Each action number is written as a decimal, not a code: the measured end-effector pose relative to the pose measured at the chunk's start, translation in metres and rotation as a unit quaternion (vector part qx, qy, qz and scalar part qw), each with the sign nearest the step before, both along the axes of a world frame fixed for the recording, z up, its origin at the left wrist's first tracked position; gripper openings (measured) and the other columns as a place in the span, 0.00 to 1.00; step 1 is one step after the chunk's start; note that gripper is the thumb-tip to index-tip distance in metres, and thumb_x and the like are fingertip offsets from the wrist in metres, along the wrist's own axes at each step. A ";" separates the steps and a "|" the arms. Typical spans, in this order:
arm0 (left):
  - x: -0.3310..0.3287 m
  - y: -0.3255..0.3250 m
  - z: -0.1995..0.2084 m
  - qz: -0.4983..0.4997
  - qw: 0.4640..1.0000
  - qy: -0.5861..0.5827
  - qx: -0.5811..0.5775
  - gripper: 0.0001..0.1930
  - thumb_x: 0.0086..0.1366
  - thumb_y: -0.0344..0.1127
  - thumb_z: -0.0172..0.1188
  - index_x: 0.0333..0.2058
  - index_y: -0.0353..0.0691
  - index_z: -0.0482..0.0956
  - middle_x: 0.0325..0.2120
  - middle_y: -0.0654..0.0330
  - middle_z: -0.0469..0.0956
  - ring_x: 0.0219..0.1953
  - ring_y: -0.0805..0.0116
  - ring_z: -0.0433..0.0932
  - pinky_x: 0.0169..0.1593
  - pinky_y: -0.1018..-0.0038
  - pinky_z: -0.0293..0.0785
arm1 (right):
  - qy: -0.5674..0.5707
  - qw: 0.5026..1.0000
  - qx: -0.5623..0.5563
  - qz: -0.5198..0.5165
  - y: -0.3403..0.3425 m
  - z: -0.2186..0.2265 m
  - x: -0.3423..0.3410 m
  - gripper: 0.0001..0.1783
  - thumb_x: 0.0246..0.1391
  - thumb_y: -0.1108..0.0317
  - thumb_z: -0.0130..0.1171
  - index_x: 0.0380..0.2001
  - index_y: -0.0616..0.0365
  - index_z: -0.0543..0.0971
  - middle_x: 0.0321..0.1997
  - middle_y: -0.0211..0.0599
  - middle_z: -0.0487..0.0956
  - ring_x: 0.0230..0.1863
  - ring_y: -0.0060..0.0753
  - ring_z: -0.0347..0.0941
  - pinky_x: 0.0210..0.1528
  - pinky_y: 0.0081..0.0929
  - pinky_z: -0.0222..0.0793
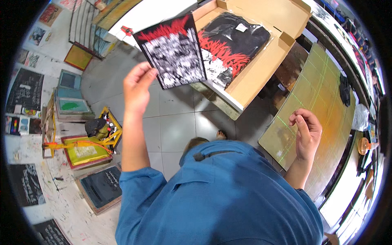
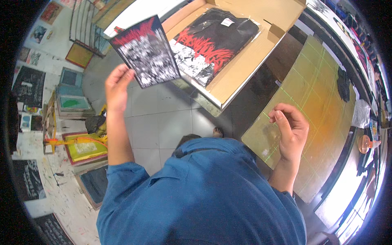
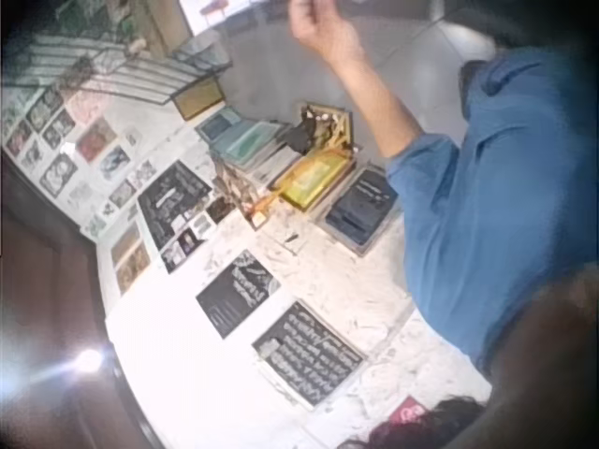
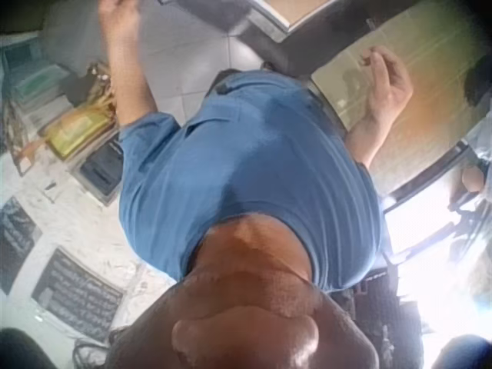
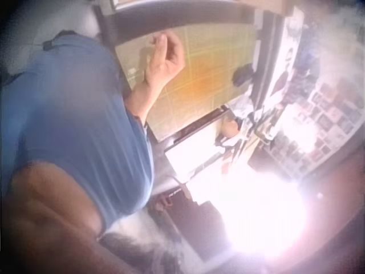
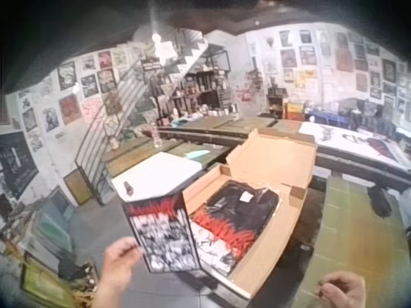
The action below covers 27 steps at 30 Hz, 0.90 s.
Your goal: The person folds a black t-shirt with a red graphic, places it into a clear plastic bag, and then puts the bagged shirt into a white cardboard box. The person also handles a small card and places it inside the box before closing the lid.
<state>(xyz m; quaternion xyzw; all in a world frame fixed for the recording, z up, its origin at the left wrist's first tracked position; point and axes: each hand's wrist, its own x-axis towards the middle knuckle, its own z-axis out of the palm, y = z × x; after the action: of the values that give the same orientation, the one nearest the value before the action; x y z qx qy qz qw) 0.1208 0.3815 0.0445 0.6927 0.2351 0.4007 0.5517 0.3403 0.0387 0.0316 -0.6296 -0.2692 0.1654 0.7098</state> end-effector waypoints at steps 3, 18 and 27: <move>0.039 0.053 0.011 -0.064 0.996 0.055 0.009 0.08 0.61 0.25 0.56 0.40 0.33 0.77 0.32 0.65 0.78 0.35 0.79 0.74 0.42 0.80 0.69 | -0.002 0.999 -0.027 -0.045 0.009 -0.007 0.002 0.07 0.54 0.75 0.55 0.36 0.67 0.77 0.30 0.37 0.78 0.31 0.25 0.72 0.37 0.22 0.68; 0.166 0.148 -0.048 -0.342 0.831 0.409 0.159 0.13 0.55 0.38 0.67 0.33 0.36 0.76 0.22 0.64 0.75 0.25 0.79 0.71 0.30 0.80 0.69 | -0.027 0.975 -0.131 -0.180 0.134 0.012 -0.030 0.09 0.53 0.77 0.56 0.39 0.68 0.76 0.33 0.38 0.79 0.36 0.26 0.74 0.41 0.22 0.68; 0.189 0.152 -0.031 -0.460 0.664 0.280 0.519 0.52 0.37 0.55 0.74 0.63 0.54 0.58 0.64 0.53 0.54 0.67 0.50 0.47 0.64 0.46 0.47 | -0.405 0.849 -0.335 -0.047 0.247 0.006 0.011 0.28 0.42 0.63 0.67 0.49 0.54 0.74 0.54 0.42 0.73 0.53 0.47 0.69 0.54 0.40 0.65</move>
<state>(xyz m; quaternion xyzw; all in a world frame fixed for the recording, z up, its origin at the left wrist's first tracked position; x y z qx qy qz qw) 0.3094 0.5333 0.0139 0.9665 -0.2159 -0.0595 0.1257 0.3512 0.2856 0.0372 -0.8521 -0.4315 -0.0574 0.2906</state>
